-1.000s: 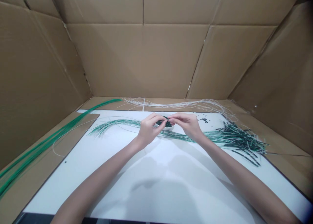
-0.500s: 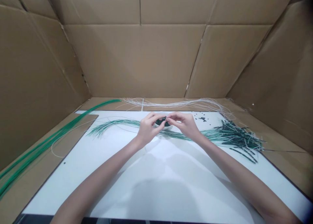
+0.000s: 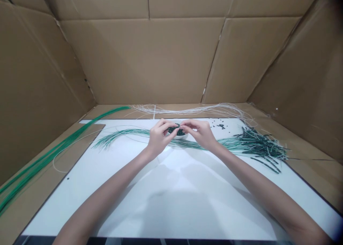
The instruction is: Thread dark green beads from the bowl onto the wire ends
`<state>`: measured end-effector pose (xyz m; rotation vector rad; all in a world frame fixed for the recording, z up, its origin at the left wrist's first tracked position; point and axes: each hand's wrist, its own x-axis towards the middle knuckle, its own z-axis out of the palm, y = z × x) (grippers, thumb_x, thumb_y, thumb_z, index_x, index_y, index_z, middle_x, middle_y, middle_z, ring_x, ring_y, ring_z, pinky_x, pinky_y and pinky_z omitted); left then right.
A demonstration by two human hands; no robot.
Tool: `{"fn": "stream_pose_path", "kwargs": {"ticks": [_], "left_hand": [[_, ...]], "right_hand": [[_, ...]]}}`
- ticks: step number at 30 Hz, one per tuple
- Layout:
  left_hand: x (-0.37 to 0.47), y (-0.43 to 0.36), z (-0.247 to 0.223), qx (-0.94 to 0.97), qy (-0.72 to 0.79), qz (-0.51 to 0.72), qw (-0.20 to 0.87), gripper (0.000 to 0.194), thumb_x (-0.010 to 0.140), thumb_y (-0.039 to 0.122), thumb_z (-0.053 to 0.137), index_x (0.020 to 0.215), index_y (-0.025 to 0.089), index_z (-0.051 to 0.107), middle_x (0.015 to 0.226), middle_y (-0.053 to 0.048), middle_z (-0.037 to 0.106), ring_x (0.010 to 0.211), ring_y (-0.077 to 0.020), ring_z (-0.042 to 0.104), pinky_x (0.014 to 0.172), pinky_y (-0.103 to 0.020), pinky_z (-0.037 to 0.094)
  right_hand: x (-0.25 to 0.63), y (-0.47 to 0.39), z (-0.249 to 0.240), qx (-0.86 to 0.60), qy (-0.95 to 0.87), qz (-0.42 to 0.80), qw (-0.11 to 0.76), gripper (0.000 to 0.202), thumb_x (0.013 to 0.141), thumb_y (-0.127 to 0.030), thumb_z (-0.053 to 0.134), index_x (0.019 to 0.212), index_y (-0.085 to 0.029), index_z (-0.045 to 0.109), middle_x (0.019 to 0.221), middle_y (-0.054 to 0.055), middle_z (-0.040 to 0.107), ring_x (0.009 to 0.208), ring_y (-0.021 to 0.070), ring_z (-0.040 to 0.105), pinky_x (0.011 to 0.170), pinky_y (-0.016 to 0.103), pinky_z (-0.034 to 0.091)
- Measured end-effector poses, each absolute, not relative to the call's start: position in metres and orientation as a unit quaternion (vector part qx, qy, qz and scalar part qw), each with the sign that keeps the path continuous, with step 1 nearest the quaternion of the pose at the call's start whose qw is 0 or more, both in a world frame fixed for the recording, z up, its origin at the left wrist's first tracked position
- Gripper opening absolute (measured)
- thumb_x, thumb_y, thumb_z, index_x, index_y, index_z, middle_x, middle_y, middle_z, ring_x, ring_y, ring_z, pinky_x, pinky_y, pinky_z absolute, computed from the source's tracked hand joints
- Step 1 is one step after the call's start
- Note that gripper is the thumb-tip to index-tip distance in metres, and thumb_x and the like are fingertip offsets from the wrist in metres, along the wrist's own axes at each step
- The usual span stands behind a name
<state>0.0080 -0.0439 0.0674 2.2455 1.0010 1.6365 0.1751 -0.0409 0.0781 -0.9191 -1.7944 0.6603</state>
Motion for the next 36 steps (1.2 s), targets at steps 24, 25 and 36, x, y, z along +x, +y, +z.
{"fn": "stream_pose_path", "kwargs": {"ticks": [24,25,36], "left_hand": [[0.009,-0.051,0.077,0.719,0.34,0.599,0.092,0.004,0.074,0.019,0.06,0.074,0.015,0.061,0.073,-0.001,0.053,0.056,-0.0057,0.041,0.049,-0.018,0.034],[0.009,-0.051,0.078,0.719,0.338,0.6,0.092,0.004,0.074,0.019,0.06,0.074,0.015,0.061,0.073,-0.001,0.054,0.056,-0.0058,0.042,0.049,-0.018,0.034],[0.009,-0.052,0.077,0.735,0.32,0.593,0.073,0.004,0.074,0.018,0.06,0.075,0.015,0.062,0.072,-0.001,0.055,0.054,-0.0051,0.04,0.048,-0.018,0.034]], "right_hand": [[0.176,-0.038,0.082,-0.299,-0.592,0.529,0.53,0.015,0.064,-0.024,0.069,0.079,-0.018,0.068,0.075,0.004,0.07,0.062,0.0138,0.064,0.05,0.023,0.051],[0.176,-0.038,0.082,-0.3,-0.593,0.528,0.529,0.015,0.064,-0.024,0.07,0.078,-0.018,0.068,0.075,0.004,0.07,0.063,0.0141,0.064,0.05,0.023,0.051],[0.174,-0.039,0.084,-0.321,-0.593,0.512,0.532,0.017,0.058,-0.024,0.073,0.073,-0.017,0.069,0.069,0.004,0.069,0.063,0.0151,0.064,0.049,0.023,0.051]]}}
